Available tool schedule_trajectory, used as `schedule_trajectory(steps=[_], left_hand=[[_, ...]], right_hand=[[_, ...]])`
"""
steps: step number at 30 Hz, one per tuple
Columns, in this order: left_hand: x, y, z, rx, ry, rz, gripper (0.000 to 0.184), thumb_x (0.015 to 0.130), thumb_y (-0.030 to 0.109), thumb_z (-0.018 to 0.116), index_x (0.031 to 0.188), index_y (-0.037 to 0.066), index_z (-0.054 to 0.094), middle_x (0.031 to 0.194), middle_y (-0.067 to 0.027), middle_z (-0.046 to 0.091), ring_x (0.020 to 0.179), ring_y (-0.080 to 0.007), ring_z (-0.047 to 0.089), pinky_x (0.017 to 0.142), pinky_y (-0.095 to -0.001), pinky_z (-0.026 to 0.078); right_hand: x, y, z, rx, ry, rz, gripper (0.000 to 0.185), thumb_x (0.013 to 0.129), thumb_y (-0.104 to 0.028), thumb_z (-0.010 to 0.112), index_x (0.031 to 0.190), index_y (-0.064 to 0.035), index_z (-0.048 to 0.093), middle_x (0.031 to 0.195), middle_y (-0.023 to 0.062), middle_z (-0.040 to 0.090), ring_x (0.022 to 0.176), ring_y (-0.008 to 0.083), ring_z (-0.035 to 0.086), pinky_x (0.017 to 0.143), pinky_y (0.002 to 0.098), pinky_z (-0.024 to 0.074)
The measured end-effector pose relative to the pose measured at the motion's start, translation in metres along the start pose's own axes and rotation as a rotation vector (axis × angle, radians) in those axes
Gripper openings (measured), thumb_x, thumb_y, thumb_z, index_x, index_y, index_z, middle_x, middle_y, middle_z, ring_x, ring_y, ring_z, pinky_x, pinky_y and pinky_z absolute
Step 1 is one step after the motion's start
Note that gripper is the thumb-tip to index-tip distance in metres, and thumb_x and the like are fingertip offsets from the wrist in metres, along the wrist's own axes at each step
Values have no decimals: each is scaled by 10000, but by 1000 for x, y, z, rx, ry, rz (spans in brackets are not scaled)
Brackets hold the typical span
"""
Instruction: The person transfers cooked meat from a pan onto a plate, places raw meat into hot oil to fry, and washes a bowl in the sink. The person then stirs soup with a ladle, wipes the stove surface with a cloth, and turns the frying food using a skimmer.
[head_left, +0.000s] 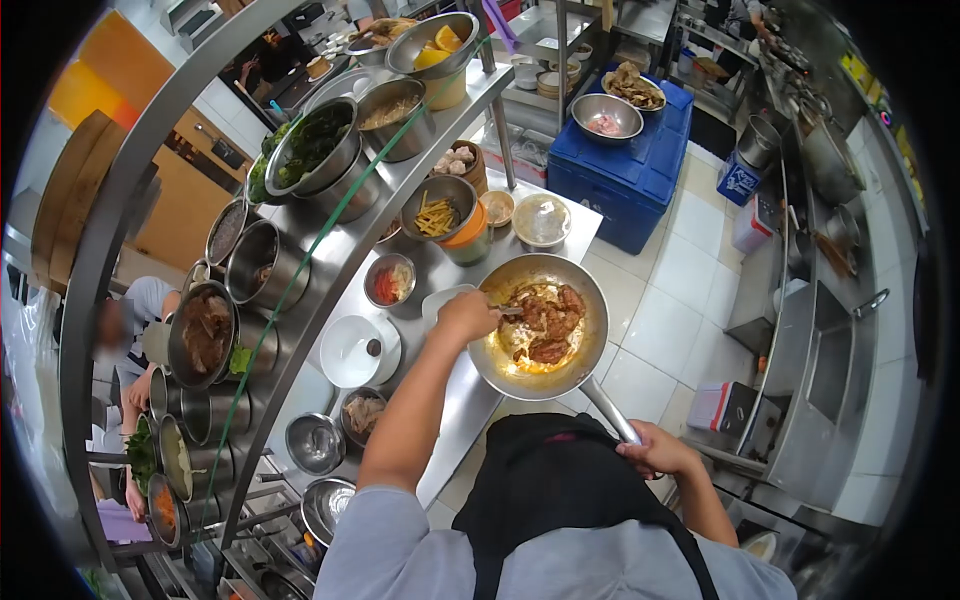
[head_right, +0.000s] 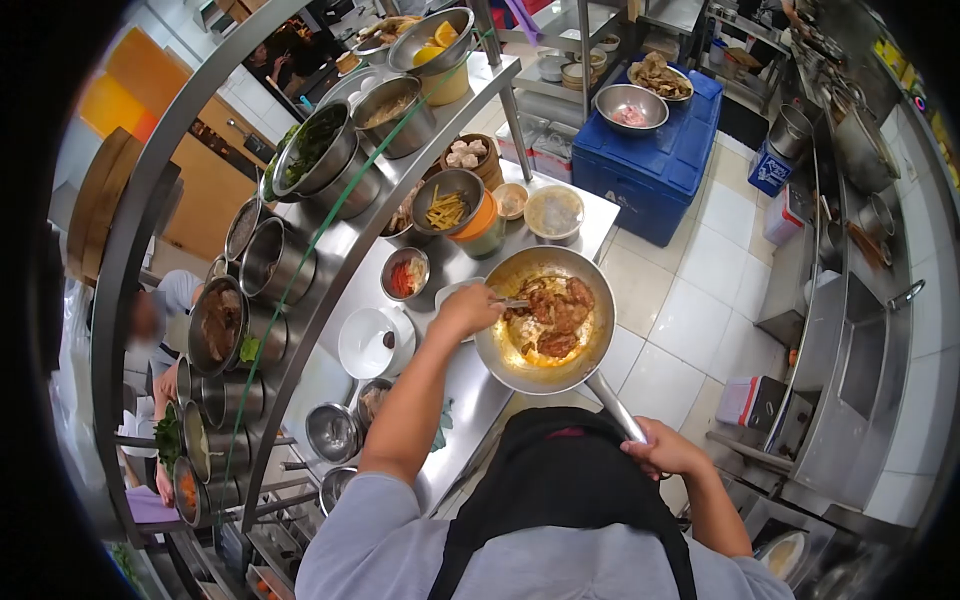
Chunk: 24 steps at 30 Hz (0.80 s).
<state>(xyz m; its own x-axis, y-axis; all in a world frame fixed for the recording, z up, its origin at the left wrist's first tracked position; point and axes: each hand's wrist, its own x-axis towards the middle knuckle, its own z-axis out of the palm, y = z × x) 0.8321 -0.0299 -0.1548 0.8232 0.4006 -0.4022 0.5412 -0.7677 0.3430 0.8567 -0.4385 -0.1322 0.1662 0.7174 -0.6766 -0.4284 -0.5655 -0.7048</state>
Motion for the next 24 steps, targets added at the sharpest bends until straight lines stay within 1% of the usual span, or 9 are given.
schedule_trajectory(steps=[1,6,9,11,15,18,20,21,24], left_hand=[[-1,8,4,48,42,2,311,800,308,625,946,42,692,992,-196,666,932,-352,641,835,-429,495],[-2,18,13,120,32,-61,287,810,300,629,965,67,697,1011,-181,667,954,-343,637,840,-452,489],[-2,0,12,-3,-23,-41,266,814,299,628,973,100,706,1000,-159,674,945,-332,640,841,-437,491],[-5,-13,5,-95,29,14,260,811,306,633,980,125,713,996,-143,678,931,-327,642,835,-416,493],[-25,-46,-36,-194,106,-39,265,802,306,633,977,123,715,998,-146,677,932,-326,640,829,-397,494],[-13,-86,-48,-103,138,-136,301,786,283,625,995,81,703,1026,-173,668,950,-330,641,836,-401,494],[3,-108,-40,110,93,-348,352,773,254,608,1027,19,676,1045,-212,654,984,-329,638,853,-406,492],[9,-117,-32,105,50,-382,403,764,241,597,1054,-35,644,1085,-246,631,1028,-343,623,875,-415,485],[38,-154,7,93,-9,-365,423,764,246,599,1081,-33,631,1116,-247,618,1052,-357,609,885,-424,480]], right_hand=[[0,0,1,-24,-25,-4,168,926,-130,547,993,-65,407,562,-3,427,390,95,423,347,262,377],[2,0,3,-96,-73,-11,162,934,-137,534,976,-63,396,553,-1,431,384,94,421,343,263,366],[3,6,3,-66,-85,-17,156,938,-127,520,981,-63,385,551,-3,425,380,93,418,343,262,359],[4,6,5,-37,-86,-9,154,941,-116,511,998,-64,378,548,-6,413,382,92,405,346,258,358],[-3,5,11,78,-67,5,155,938,-111,514,999,-67,378,544,-5,399,387,89,388,346,257,356],[-6,14,7,64,-23,3,160,934,-107,519,1000,-73,377,544,-2,394,391,86,376,345,260,358],[-5,25,2,109,-11,-19,157,932,-111,532,982,-84,386,562,-5,401,390,87,381,342,251,352],[-5,25,2,109,-13,-21,157,932,-111,532,982,-84,386,562,-5,401,390,87,381,342,251,352],[-11,27,3,79,39,-12,165,927,-115,541,958,-86,382,564,-3,410,390,86,387,340,251,346]])
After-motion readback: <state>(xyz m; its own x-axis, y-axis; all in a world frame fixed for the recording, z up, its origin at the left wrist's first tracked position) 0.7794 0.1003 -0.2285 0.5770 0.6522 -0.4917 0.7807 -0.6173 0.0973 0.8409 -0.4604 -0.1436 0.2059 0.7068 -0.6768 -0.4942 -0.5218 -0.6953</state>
